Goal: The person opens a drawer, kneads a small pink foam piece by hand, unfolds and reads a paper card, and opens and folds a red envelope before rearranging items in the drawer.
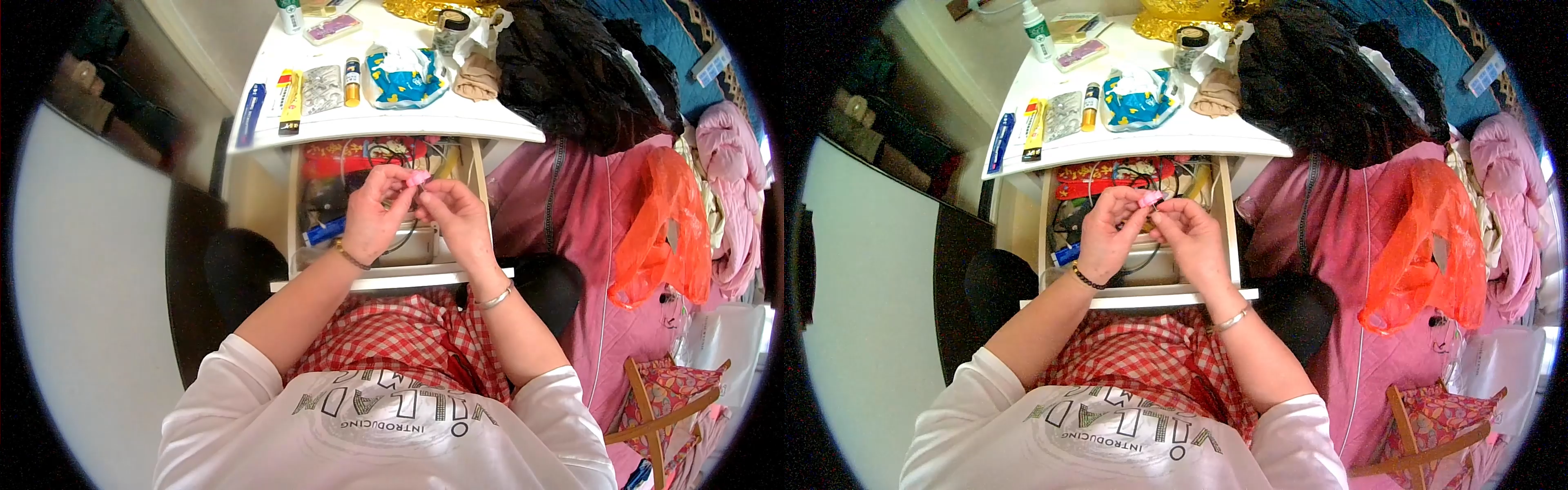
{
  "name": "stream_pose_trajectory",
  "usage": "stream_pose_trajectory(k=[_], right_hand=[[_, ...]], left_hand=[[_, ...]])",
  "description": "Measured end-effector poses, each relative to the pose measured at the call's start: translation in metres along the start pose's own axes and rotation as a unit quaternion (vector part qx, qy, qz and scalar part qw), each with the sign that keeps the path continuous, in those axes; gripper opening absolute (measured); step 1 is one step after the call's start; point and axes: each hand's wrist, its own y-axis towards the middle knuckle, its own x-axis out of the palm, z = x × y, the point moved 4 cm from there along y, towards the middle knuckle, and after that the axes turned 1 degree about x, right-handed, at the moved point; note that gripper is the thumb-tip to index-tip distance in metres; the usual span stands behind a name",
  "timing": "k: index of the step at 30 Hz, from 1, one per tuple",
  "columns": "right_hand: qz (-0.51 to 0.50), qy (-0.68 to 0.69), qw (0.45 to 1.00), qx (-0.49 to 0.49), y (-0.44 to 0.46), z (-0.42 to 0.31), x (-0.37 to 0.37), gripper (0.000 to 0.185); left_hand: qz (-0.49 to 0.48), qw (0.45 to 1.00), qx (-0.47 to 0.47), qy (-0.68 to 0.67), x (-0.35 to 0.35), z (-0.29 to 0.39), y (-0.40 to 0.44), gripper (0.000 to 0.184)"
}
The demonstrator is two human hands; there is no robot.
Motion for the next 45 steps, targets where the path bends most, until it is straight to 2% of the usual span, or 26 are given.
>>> stream_pose_trajectory(k=[26,28,37,40,45], right_hand=[[0.012,-0.028,0.999,-0.025,-0.002,0.000,0.002,0.011],[0.015,-0.029,0.999,-0.019,-0.002,0.000,0.001,0.011],[0.008,-0.040,0.998,-0.036,-0.004,-0.003,0.004,0.009],[0.009,-0.055,0.998,-0.042,-0.004,-0.004,0.004,0.009],[0.011,-0.066,0.997,-0.043,-0.003,-0.001,0.003,0.011]], left_hand=[[-0.018,0.999,0.020,-0.040,0.003,0.006,0.000,0.013],[-0.014,0.999,-0.009,-0.038,0.002,0.002,0.001,0.013],[0.005,0.999,-0.035,-0.038,0.001,-0.006,0.000,0.023],[-0.025,0.998,-0.050,-0.032,0.002,0.000,0.000,0.023],[-0.017,0.997,-0.047,-0.057,0.003,0.000,-0.001,0.018]])
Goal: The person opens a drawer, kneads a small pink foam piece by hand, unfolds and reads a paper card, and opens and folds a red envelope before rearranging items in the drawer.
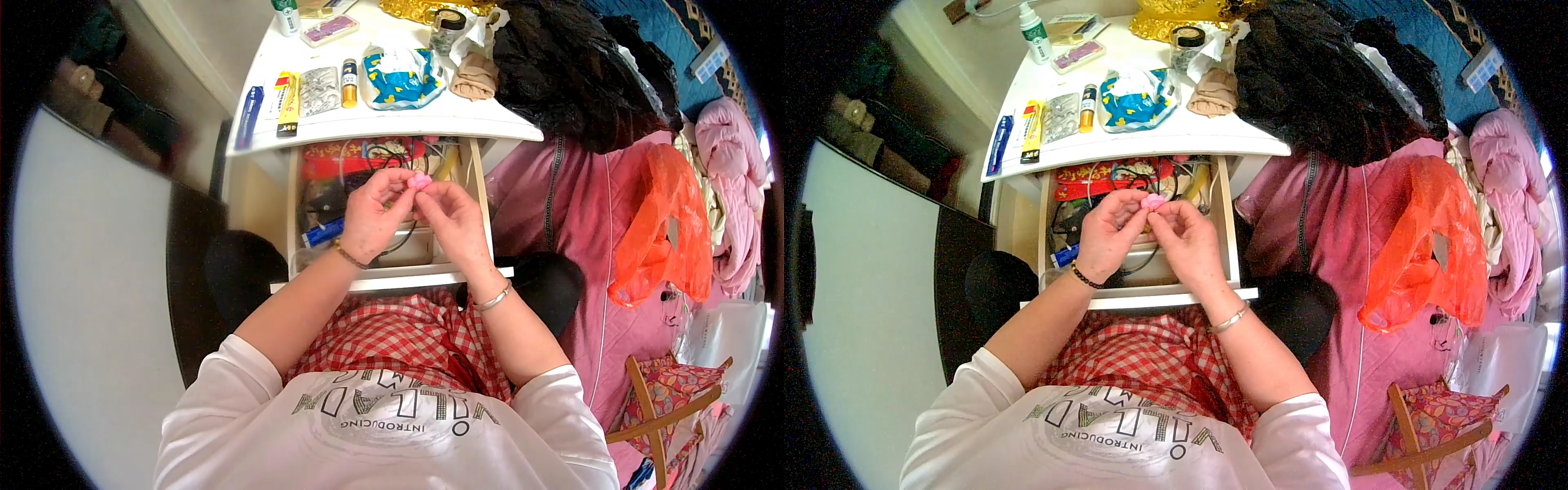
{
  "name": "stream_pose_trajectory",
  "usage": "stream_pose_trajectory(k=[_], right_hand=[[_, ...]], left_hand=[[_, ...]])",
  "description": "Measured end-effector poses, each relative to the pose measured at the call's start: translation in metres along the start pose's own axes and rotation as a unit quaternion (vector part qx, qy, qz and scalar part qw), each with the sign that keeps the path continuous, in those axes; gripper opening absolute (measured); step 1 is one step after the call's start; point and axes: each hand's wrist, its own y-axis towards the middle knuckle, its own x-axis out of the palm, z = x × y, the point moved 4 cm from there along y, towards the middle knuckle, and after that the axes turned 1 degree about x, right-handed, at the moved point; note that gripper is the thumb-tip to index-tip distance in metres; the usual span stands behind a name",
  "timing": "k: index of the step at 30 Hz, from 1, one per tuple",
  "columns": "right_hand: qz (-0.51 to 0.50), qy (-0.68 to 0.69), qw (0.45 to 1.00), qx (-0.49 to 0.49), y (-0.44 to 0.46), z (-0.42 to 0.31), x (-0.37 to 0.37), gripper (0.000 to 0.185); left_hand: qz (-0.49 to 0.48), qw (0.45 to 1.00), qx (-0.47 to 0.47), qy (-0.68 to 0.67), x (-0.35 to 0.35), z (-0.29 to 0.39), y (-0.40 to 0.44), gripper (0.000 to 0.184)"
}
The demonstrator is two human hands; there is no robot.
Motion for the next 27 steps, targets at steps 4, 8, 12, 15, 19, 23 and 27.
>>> stream_pose_trajectory(k=[4,8,12,15,19,23,27], right_hand=[[0.006,-0.003,1.000,-0.003,0.001,0.004,0.000,0.012],[0.011,-0.015,1.000,-0.016,0.001,0.005,0.000,0.012],[0.009,-0.033,0.999,-0.019,0.001,0.004,-0.001,0.011],[0.013,-0.038,0.999,-0.020,0.001,0.007,-0.001,0.011],[0.020,-0.044,0.998,-0.032,0.001,0.008,-0.001,0.011],[0.032,-0.078,0.996,-0.042,0.001,0.010,-0.002,0.012],[0.039,-0.073,0.996,-0.043,0.002,0.013,-0.003,0.013]], left_hand=[[-0.007,1.000,-0.016,0.007,-0.001,-0.001,0.000,0.016],[-0.004,1.000,-0.022,-0.008,0.000,-0.001,0.001,0.016],[-0.006,1.000,-0.018,-0.009,-0.001,-0.005,0.001,0.016],[-0.009,1.000,-0.022,-0.009,0.000,-0.005,0.001,0.016],[-0.011,0.999,-0.036,-0.006,-0.001,-0.005,0.001,0.016],[-0.010,0.999,-0.050,0.014,-0.001,-0.004,0.001,0.016],[-0.006,0.999,-0.045,-0.005,-0.001,-0.004,0.000,0.015]])
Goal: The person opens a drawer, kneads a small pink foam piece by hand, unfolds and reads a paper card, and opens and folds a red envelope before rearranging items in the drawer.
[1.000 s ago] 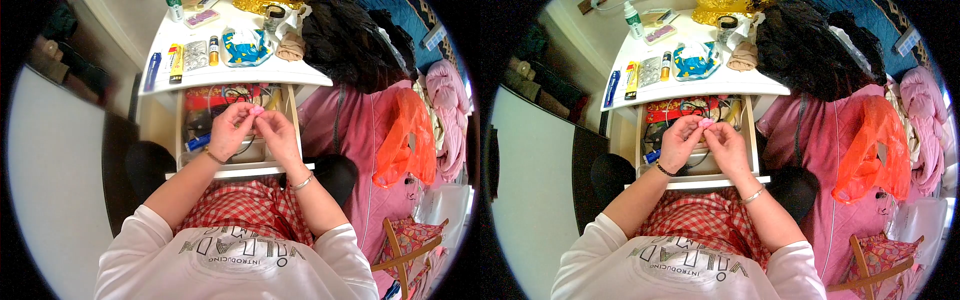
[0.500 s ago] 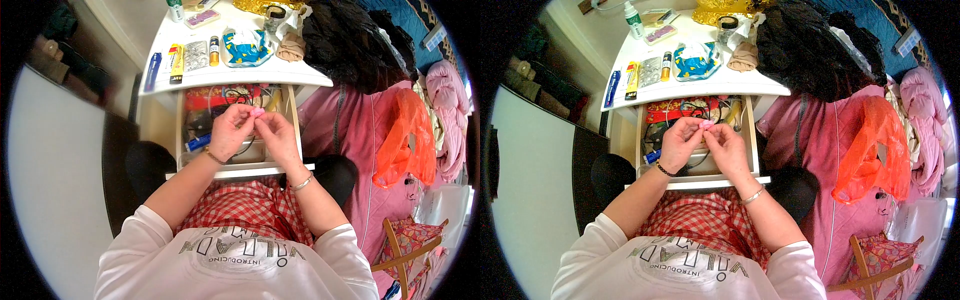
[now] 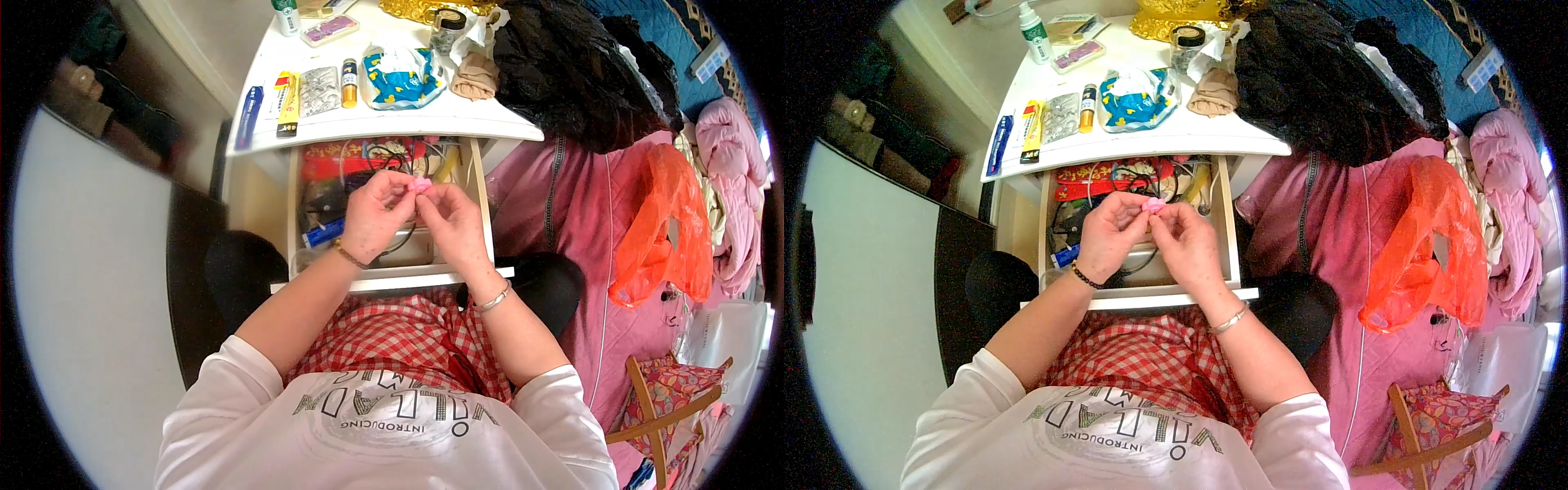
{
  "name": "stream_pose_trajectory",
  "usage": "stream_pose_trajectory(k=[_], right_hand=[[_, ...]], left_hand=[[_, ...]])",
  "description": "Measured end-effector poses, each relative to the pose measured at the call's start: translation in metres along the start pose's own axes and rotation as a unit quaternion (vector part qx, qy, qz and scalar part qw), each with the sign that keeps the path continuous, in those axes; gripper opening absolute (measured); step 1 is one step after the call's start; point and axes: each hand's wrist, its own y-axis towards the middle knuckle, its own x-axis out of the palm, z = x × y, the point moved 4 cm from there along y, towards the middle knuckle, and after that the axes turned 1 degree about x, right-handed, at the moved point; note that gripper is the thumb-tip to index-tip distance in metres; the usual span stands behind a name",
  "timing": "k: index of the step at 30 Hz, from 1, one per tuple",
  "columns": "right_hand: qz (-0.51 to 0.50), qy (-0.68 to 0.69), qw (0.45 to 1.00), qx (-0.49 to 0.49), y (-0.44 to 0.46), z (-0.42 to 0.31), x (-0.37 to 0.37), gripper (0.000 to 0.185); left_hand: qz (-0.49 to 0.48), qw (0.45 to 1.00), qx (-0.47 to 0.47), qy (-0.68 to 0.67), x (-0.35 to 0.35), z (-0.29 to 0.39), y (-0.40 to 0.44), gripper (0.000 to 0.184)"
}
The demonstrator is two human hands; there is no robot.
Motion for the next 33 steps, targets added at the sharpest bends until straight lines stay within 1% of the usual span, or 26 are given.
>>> stream_pose_trajectory(k=[8,11,13,15,17,19,23,25,27,28,30,31,33], right_hand=[[0.005,-0.022,1.000,-0.002,0.000,-0.002,0.000,0.014],[0.008,-0.029,1.000,0.001,-0.001,-0.005,0.000,0.014],[0.008,-0.034,0.999,0.003,-0.001,-0.007,0.000,0.014],[0.002,-0.070,0.998,-0.001,-0.002,-0.009,-0.001,0.013],[-0.005,-0.056,0.998,0.006,-0.004,-0.009,0.001,0.013],[-0.012,-0.042,0.999,0.013,-0.005,-0.010,0.003,0.012],[-0.009,-0.043,0.999,0.017,-0.004,-0.011,0.002,0.011],[-0.014,-0.037,0.999,0.019,-0.005,-0.014,0.002,0.011],[-0.033,0.047,0.997,0.059,-0.006,-0.017,0.003,0.011],[-0.033,0.047,0.997,0.059,-0.005,-0.016,0.002,0.011],[-0.061,0.110,0.989,0.078,-0.003,-0.014,0.001,0.011],[-0.061,0.110,0.989,0.078,-0.002,-0.013,-0.001,0.011],[-0.077,0.163,0.977,0.111,-0.001,-0.011,-0.002,0.013]], left_hand=[[0.010,1.000,0.000,0.016,0.000,-0.003,0.000,0.015],[0.011,1.000,0.002,-0.001,0.000,-0.004,0.000,0.015],[0.016,1.000,-0.007,-0.012,0.001,-0.004,0.000,0.014],[0.017,1.000,-0.018,-0.001,-0.004,-0.007,0.004,0.014],[0.019,0.999,-0.028,0.010,-0.008,-0.011,0.006,0.014],[0.026,0.998,-0.039,-0.031,-0.010,-0.012,0.007,0.015],[0.024,0.997,-0.050,-0.055,-0.012,-0.011,0.008,0.015],[0.026,0.991,-0.099,-0.090,-0.017,-0.017,0.009,0.015],[0.027,0.989,-0.110,-0.098,-0.020,-0.020,0.009,0.015],[0.028,0.987,-0.121,-0.105,-0.021,-0.022,0.009,0.016],[0.031,0.987,-0.123,-0.103,-0.020,-0.021,0.008,0.016],[0.034,0.986,-0.125,-0.101,-0.020,-0.020,0.008,0.017],[0.035,0.986,-0.126,-0.103,-0.020,-0.019,0.008,0.017]])
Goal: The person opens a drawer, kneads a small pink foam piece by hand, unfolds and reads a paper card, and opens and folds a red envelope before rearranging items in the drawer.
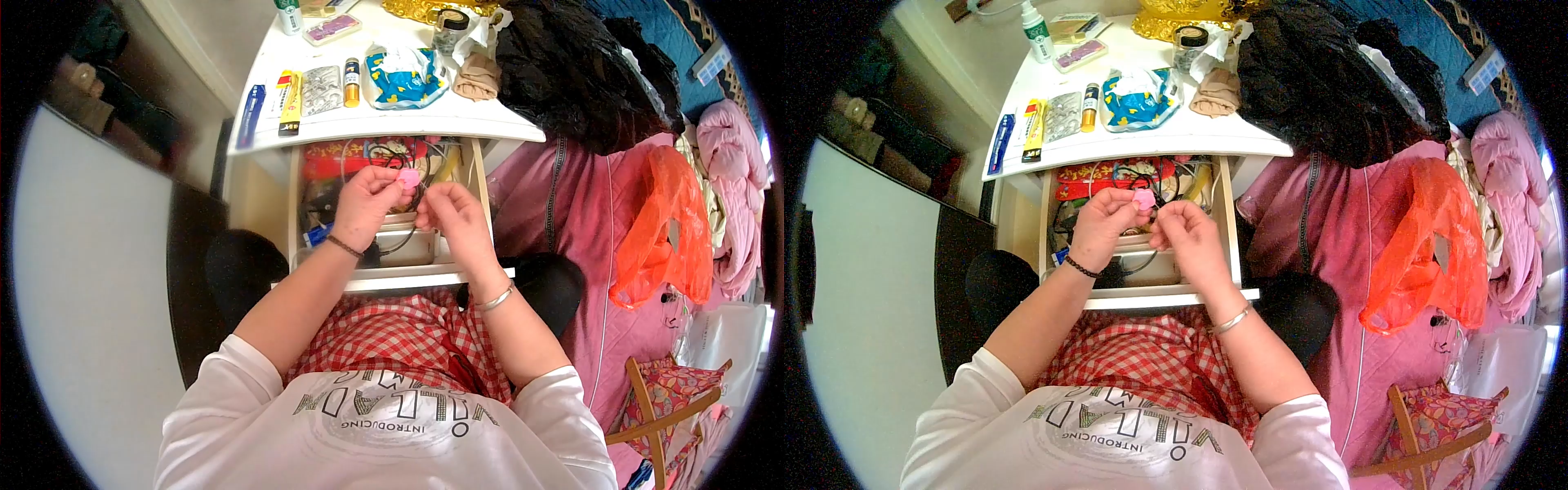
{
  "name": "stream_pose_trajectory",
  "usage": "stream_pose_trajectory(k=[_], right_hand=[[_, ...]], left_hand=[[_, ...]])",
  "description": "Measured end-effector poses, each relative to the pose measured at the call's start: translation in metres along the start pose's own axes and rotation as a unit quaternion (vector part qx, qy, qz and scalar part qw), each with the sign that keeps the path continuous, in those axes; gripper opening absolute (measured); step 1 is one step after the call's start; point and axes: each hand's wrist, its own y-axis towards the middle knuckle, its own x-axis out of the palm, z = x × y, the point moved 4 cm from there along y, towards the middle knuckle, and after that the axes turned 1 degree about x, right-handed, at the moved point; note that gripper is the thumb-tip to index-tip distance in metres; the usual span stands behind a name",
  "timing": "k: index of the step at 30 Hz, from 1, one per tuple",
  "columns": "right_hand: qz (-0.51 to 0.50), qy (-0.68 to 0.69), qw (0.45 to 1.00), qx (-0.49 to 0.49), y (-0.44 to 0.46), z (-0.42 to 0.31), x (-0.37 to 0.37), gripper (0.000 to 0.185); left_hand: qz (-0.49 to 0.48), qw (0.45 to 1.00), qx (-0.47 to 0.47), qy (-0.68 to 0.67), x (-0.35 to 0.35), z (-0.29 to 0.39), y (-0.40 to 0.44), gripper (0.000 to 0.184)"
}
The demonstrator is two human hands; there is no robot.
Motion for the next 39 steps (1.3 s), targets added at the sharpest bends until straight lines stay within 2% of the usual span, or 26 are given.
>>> stream_pose_trajectory(k=[7,15,23,25,33,39], right_hand=[[-0.031,0.062,0.997,0.022,0.0021,0.0015,-0.0023,0.015],[-0.014,-0.065,0.997,-0.030,-0.0022,-0.0014,0.0069,0.012],[0.018,-0.031,0.999,-0.024,-0.0019,-0.0034,0.0046,0.009],[0.020,-0.028,0.999,-0.025,-0.0014,-0.0028,0.0042,0.009],[0.066,-0.067,0.995,-0.029,-0.0003,0.0012,0.0009,0.008],[0.048,-0.077,0.994,-0.056,-0.0010,0.0018,0.0045,0.008]], left_hand=[[-0.007,0.999,0.021,-0.031,0.0039,0.0033,-0.0007,0.016],[-0.013,0.999,0.020,-0.028,0.0019,0.0020,-0.0005,0.016],[-0.014,0.999,0.028,-0.024,0.0031,0.0029,-0.0008,0.017],[-0.041,0.999,0.022,-0.011,0.0063,0.0031,-0.0010,0.017],[-0.044,0.999,0.016,-0.023,0.0055,0.0025,-0.0009,0.016],[-0.035,0.999,0.003,-0.033,0.0061,0.0042,-0.0021,0.016]])
